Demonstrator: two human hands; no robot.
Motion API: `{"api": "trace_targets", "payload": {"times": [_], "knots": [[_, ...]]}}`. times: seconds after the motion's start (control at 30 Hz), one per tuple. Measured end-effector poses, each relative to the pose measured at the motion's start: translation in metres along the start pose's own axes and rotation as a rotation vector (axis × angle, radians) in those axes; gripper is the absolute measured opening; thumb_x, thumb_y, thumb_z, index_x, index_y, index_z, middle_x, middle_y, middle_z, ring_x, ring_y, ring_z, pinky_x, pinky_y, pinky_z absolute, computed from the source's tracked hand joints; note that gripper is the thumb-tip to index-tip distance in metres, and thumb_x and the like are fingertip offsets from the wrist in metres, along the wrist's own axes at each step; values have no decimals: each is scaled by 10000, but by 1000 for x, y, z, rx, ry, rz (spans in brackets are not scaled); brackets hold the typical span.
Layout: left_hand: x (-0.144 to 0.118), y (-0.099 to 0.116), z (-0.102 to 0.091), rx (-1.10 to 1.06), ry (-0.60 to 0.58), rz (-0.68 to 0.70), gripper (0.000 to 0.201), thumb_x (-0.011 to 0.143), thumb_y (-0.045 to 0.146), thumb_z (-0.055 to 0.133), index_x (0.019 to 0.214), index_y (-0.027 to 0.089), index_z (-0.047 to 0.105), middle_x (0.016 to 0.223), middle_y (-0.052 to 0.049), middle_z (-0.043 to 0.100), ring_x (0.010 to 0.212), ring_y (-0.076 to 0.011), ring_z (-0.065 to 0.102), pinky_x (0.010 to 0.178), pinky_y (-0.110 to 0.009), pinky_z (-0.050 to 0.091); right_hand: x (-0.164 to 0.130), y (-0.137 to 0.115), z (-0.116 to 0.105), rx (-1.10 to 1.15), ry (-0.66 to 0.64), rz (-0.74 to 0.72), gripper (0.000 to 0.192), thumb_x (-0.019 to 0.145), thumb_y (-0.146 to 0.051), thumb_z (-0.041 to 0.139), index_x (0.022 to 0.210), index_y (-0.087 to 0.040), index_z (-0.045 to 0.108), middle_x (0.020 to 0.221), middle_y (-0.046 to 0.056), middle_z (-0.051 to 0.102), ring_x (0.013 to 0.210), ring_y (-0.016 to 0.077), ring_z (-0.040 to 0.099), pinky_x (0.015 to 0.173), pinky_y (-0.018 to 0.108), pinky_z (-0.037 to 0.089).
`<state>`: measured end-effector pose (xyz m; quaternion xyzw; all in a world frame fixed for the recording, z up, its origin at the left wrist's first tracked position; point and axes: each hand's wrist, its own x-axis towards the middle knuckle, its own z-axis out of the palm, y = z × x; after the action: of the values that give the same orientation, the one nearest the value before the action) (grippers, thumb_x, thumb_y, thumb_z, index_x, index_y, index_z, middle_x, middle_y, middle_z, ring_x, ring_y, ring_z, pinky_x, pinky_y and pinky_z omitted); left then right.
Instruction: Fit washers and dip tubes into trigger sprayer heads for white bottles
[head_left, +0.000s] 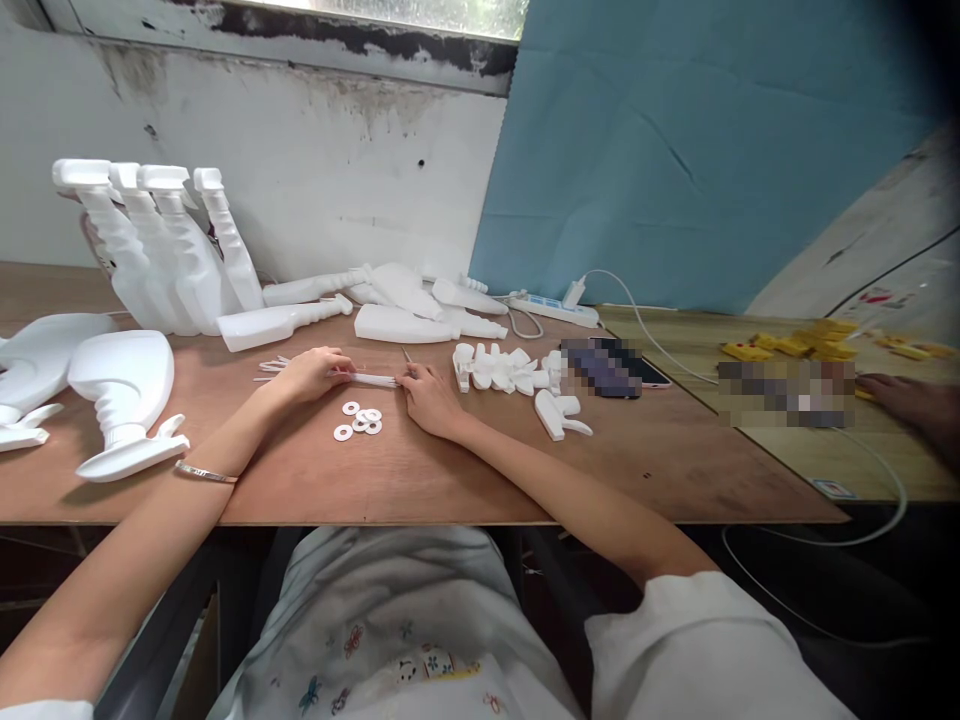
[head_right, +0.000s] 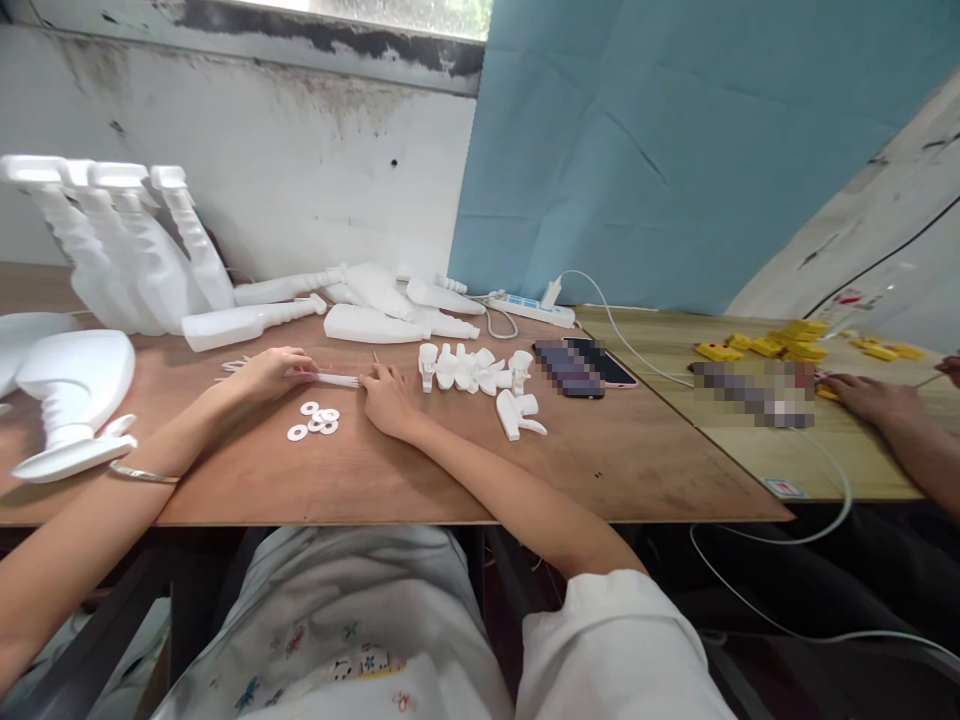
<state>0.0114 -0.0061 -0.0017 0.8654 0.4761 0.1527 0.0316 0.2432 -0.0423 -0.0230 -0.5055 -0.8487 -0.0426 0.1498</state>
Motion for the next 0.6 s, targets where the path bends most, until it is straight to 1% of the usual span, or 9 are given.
{"api": "trace_targets", "payload": {"times": [0.1, 0.3, 0.47, 0.6], "knots": [[1, 2, 3, -10, 5, 10, 312, 817, 386, 417, 877, 210, 668, 934, -51, 625, 811, -194, 579, 746, -282, 433, -2, -4, 1, 27, -7, 0, 379, 865, -164, 343, 1191, -169, 538, 1330, 120, 429, 1191, 254, 390, 920, 391, 358], [0, 6, 4, -17, 12, -3, 300, 813, 387, 424, 892, 229, 667, 955, -36, 633, 789, -187, 586, 685, -263, 433, -4, -8, -2, 26, 15, 75, 422, 835, -197, 366, 1206, -33, 481, 1361, 205, 359, 1226, 305, 334, 969, 433, 321], [0, 7, 5, -14, 14, -7, 301, 813, 390, 425, 898, 233, 668, 960, -32, 634, 786, -183, 587, 681, -260, 428, -4, -9, -2, 27, 3, 80, 398, 833, -200, 364, 1159, -31, 518, 1349, 208, 374, 1228, 307, 325, 982, 442, 310], [1, 10, 6, -7, 9, -6, 309, 817, 393, 417, 905, 232, 667, 970, -33, 630, 787, -181, 584, 689, -262, 425, -3, -6, -1, 34, -28, 27, 413, 839, -201, 361, 1196, -38, 489, 1380, 196, 347, 1250, 293, 307, 992, 440, 308]]}}
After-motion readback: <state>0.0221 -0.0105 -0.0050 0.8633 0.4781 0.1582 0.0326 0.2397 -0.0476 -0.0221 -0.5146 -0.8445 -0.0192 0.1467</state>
